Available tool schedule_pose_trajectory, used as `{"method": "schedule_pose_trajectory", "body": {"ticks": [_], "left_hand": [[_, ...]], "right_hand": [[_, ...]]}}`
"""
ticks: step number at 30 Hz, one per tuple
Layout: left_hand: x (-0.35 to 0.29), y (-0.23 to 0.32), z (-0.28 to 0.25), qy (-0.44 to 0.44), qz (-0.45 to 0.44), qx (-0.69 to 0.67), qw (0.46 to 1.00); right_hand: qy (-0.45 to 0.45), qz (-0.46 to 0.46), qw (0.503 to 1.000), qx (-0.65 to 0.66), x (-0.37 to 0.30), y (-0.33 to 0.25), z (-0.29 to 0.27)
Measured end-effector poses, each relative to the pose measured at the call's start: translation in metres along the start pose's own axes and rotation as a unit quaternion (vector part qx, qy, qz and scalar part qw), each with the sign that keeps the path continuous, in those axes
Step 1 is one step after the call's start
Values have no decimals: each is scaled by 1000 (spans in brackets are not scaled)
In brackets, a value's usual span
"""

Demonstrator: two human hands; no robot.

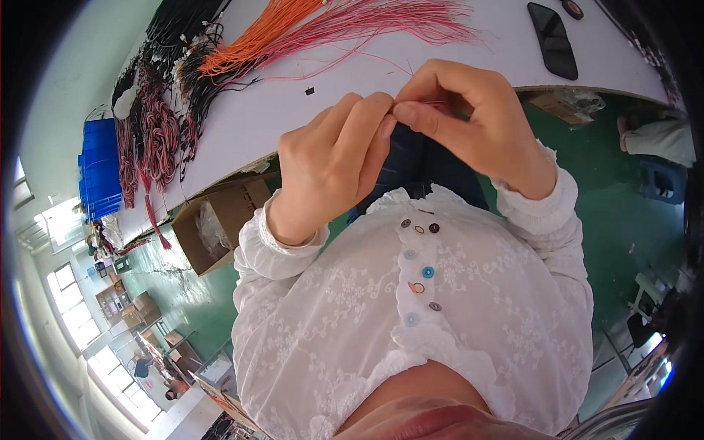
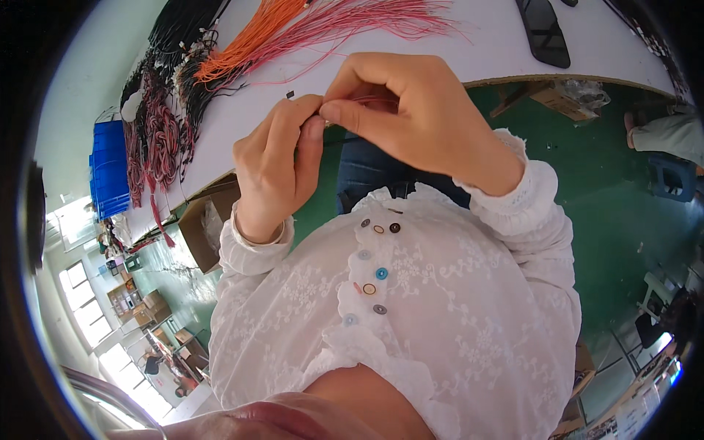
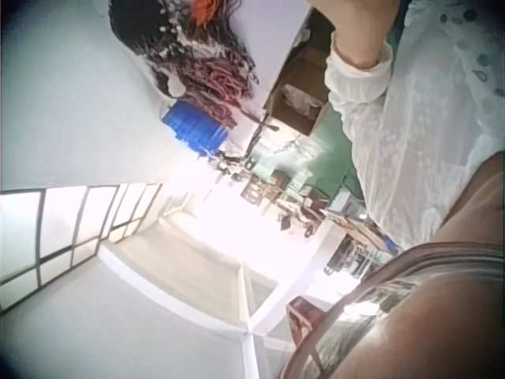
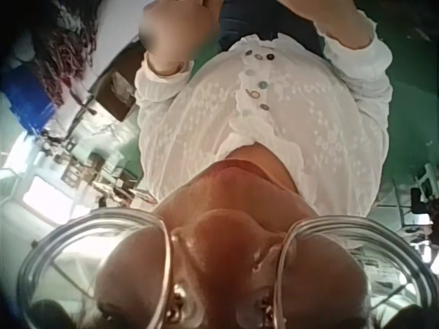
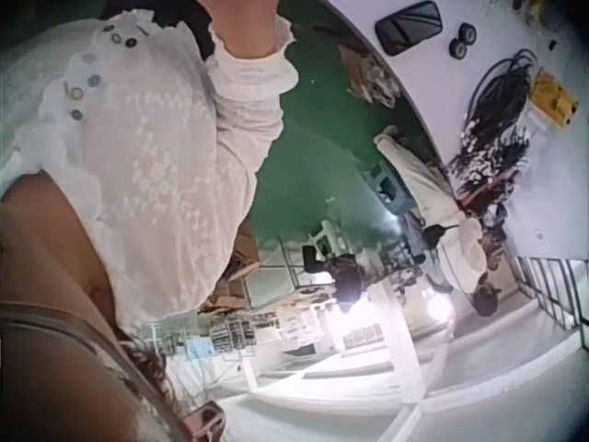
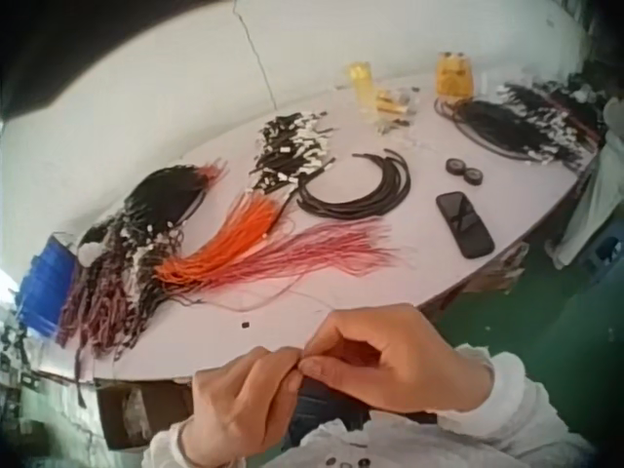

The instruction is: Manual assembly of electronic wiring harnesses by grouping individual wires and inserting them into connectors.

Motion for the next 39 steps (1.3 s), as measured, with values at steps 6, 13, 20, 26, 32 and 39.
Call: {"method": "schedule_pose_trajectory", "body": {"ticks": [6, 13, 20, 26, 32, 39], "left_hand": [[-2, -12, -4, -11, -11, 23, 1000], [-11, -34, -12, -40, -156, -89, 983], [-10, -26, -6, -24, -151, -86, 985], [-5, -4, 13, -47, -52, -8, 998], [-8, -30, -7, 16, -157, -55, 986], [-18, -27, 2, -42, -151, -69, 985]], "right_hand": [[-9, 55, 998, 22, -12, 30, -13], [85, 26, 996, -8, -15, 26, -48], [47, -32, 987, -151, -6, -2, -41], [13, -75, 994, -84, -7, 0, -8], [15, 91, 994, 66, -13, 34, -27], [66, 15, 995, -79, -13, 14, -47]]}}
Point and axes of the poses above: each hand's wrist, its own x-axis towards the middle knuckle, its own z-axis out of the palm, y = z × x, the point moved 7 cm from there along x, towards the middle knuckle, and after that the axes turned 14 degrees about y, right-handed, at the moved point
